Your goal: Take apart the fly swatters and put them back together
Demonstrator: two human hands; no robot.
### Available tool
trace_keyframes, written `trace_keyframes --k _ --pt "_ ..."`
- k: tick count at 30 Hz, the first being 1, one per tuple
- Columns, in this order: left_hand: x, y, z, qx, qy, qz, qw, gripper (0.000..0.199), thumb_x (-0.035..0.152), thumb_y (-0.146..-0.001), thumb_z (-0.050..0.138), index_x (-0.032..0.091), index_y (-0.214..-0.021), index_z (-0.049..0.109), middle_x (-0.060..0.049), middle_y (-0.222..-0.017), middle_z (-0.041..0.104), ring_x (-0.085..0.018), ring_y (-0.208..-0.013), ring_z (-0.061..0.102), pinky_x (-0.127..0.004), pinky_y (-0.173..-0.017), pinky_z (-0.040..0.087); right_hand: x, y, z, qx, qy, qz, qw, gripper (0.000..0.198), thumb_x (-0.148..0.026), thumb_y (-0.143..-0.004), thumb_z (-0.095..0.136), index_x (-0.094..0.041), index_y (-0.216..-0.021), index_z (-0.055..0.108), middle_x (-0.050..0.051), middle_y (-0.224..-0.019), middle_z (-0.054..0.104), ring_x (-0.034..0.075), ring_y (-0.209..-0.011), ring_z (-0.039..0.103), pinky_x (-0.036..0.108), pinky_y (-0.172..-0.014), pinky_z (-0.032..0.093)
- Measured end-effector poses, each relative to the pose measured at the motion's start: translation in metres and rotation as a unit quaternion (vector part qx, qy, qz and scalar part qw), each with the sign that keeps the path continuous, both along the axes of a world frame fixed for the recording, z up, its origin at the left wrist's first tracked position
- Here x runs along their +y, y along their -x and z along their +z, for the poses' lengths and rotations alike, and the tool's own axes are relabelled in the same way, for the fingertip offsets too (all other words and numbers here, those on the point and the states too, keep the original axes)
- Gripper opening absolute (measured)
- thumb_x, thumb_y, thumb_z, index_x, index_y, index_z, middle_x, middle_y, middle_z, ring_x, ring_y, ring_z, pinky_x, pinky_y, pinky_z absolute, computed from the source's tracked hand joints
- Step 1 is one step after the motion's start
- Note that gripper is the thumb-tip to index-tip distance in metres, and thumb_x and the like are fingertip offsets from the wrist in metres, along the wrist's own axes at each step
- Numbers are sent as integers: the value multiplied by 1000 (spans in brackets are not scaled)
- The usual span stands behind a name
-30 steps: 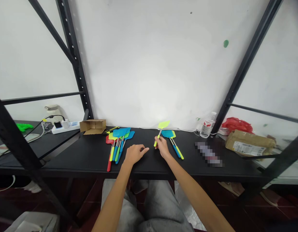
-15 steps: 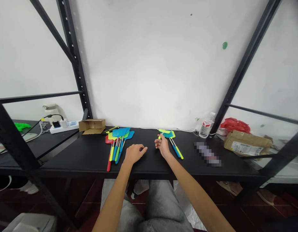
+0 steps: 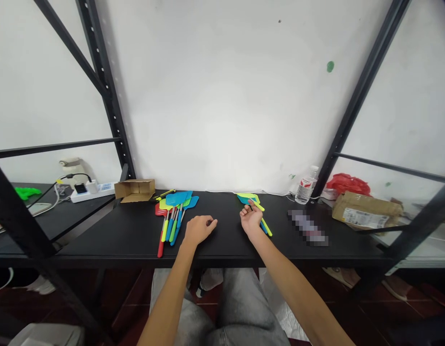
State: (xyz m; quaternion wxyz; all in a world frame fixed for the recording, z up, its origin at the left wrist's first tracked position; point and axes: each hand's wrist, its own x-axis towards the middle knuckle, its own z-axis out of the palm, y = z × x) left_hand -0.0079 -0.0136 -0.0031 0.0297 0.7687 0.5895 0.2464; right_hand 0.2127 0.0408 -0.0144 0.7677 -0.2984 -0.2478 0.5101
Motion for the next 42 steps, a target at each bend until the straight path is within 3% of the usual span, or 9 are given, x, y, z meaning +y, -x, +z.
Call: trace_keyframes --k 6,15,23,26,29,31,33,37,42 --pt "0 -1 1 2 5 3 1000 37 53 -93 46 28 -87 73 -3 -83 72 -21 -83 65 -27 -66 36 2 -1 -4 24 0 28 999 21 -37 -78 46 -26 -94 54 -4 -61 40 14 -46 35 30 -47 33" --pt "1 -1 1 4 7 7 1000 34 51 -93 48 28 -88 73 -3 -84 72 -21 -83 65 -27 -67 37 -1 -1 -6 15 -1 78 997 26 -45 -92 36 -26 -87 53 -2 -61 40 15 -48 38 31 -48 38" --pt "-1 -2 2 7 14 8 1000 33 49 -94 47 28 -89 72 -3 -85 73 -21 -85 65 -27 -67 36 -4 17 0 -113 5 99 989 27 -50 -83 52 -23 -86 59 -3 -57 44 14 -47 39 29 -47 35" --pt "-3 -4 6 6 -10 50 999 36 44 -96 43 25 -88 72 -6 -89 72 -23 -90 64 -29 -74 39 -14 30 -1 -294 -27 121 948 24 -45 -81 58 -22 -84 63 -2 -56 53 13 -46 43 27 -48 33" --pt "-5 -4 7 -11 -81 157 984 38 37 -97 38 22 -93 73 -12 -101 69 -29 -104 60 -37 -88 39 -23 38 -3 -490 -106 130 856 16 -36 -83 59 -23 -82 69 -2 -57 60 15 -52 53 26 -54 38" --pt "-6 -3 5 -18 -108 226 968 35 32 -94 41 20 -100 73 -15 -114 64 -33 -114 53 -43 -95 36 -27 40 -4 -547 -135 117 818 16 -31 -84 57 -24 -82 71 -2 -58 63 16 -55 56 27 -58 40" --pt "-6 -3 3 -9 -101 269 958 31 29 -90 46 19 -105 72 -17 -124 58 -36 -120 48 -48 -99 33 -28 39 -4 -556 -134 105 813 18 -29 -86 54 -24 -84 71 -1 -59 63 15 -55 57 27 -59 41" --pt "-5 -3 -2 11 -78 286 955 31 25 -87 49 17 -109 69 -20 -130 54 -38 -122 47 -50 -98 31 -25 38 -5 -539 -119 108 827 20 -30 -87 52 -23 -85 71 -1 -60 63 15 -53 56 26 -57 41" --pt "-3 0 -1 11 -59 275 959 34 18 -89 43 19 -113 67 -17 -112 63 -31 -100 62 -47 -93 31 -25 38 -5 -553 -115 109 818 20 -29 -87 52 -22 -85 70 -1 -60 63 15 -54 57 26 -57 42"
